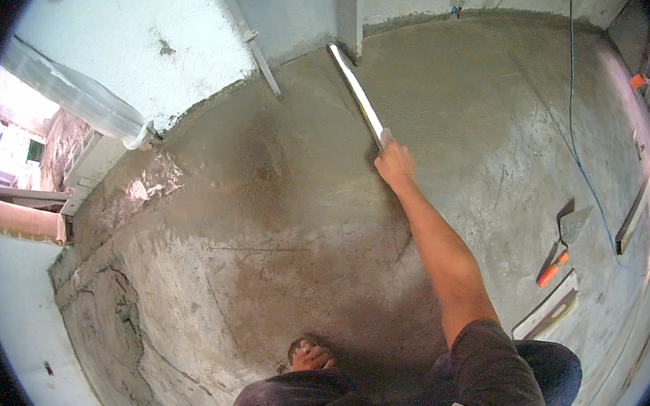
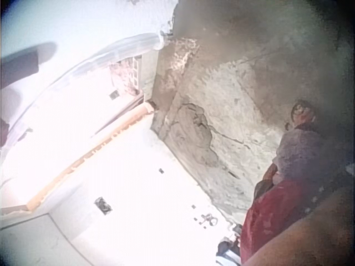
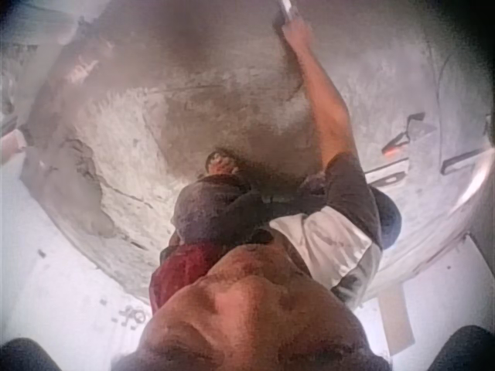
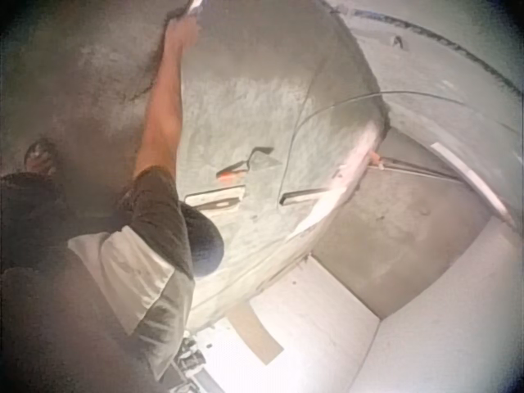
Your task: The person uses a long straightedge to level wet concrete on a floor, repeatedly dragging the tool across the surface to smooth it. They also use a trowel to fill gaps and refine the edges near the walls.
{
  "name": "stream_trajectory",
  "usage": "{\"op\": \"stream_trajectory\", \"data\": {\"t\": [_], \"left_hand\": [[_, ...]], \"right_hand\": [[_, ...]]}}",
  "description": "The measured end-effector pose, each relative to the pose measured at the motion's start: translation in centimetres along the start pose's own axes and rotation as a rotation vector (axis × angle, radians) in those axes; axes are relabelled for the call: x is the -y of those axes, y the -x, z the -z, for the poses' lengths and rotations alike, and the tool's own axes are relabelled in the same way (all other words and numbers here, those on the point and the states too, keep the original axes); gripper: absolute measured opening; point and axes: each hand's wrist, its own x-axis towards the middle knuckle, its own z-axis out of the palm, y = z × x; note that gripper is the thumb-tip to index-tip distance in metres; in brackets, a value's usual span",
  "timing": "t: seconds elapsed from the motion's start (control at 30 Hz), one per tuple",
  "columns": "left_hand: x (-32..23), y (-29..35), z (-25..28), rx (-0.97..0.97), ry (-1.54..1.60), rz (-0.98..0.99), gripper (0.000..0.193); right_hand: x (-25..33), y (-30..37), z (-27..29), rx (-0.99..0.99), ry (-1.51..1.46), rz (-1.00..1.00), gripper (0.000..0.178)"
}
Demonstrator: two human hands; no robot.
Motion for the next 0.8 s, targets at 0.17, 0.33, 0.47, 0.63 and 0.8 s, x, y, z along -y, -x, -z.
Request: {"op": "stream_trajectory", "data": {"t": [0.17, 0.33, 0.47, 0.63, 0.8], "left_hand": [[0.1, -0.6, 0.4, -0.042, -0.019, -0.060, 0.013], [-0.1, -0.1, -0.2, -0.056, 0.005, -0.008, 0.012], [0.7, -0.1, -0.7, -0.064, -0.011, -0.072, 0.012], [0.3, -0.1, -0.3, -0.054, 0.034, -0.072, 0.012], [0.2, 0.6, -1.0, -0.049, 0.670, 0.398, 0.009]], "right_hand": [[1.2, -0.2, -0.4, 0.037, 0.097, 0.077, 0.055], [-0.4, 1.5, -0.9, -0.001, 0.016, 0.165, 0.053], [-2.4, 1.3, 0.0, -0.015, -0.053, 0.179, 0.050], [-0.7, -0.2, 0.4, 0.052, 0.054, 0.118, 0.054], [-1.1, 0.4, -0.4, 0.063, 0.023, 0.263, 0.051]]}}
